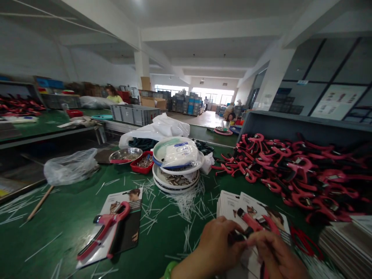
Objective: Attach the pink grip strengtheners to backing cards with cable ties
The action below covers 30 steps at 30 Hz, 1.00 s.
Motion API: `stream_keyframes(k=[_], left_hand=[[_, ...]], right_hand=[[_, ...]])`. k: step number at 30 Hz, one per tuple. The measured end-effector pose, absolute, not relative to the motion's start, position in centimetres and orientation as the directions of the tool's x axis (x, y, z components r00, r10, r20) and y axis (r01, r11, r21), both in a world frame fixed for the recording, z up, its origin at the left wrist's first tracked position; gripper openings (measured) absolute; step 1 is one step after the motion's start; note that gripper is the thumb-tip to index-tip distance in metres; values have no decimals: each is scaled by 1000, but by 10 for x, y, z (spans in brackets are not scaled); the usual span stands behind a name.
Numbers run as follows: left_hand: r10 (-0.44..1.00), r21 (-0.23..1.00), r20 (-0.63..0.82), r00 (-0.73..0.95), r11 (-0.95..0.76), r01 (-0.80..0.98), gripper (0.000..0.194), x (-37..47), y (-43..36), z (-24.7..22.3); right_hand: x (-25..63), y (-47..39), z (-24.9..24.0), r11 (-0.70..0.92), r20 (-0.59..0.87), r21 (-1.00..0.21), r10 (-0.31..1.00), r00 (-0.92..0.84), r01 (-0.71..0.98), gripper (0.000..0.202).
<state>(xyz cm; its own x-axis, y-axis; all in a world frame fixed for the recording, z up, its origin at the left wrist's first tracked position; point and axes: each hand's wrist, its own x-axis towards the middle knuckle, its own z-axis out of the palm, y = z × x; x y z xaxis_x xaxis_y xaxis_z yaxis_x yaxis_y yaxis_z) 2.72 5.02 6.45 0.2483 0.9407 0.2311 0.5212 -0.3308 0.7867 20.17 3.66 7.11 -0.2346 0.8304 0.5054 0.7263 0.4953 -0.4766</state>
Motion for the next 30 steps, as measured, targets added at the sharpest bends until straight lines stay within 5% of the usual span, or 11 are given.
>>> stream_keyframes(k=[9,18,30], left_hand=[[953,801,248,174,-303,516,12,27,49,60],[951,745,207,229,-305,593,29,27,53,67],[939,639,198,282,-342,689,22,23,55,81]], right_hand=[[196,17,70,607,670,-224,664,-332,762,18],[200,17,72,559,502,-366,792,-349,744,19],[203,15,75,515,484,-524,835,-260,679,25]])
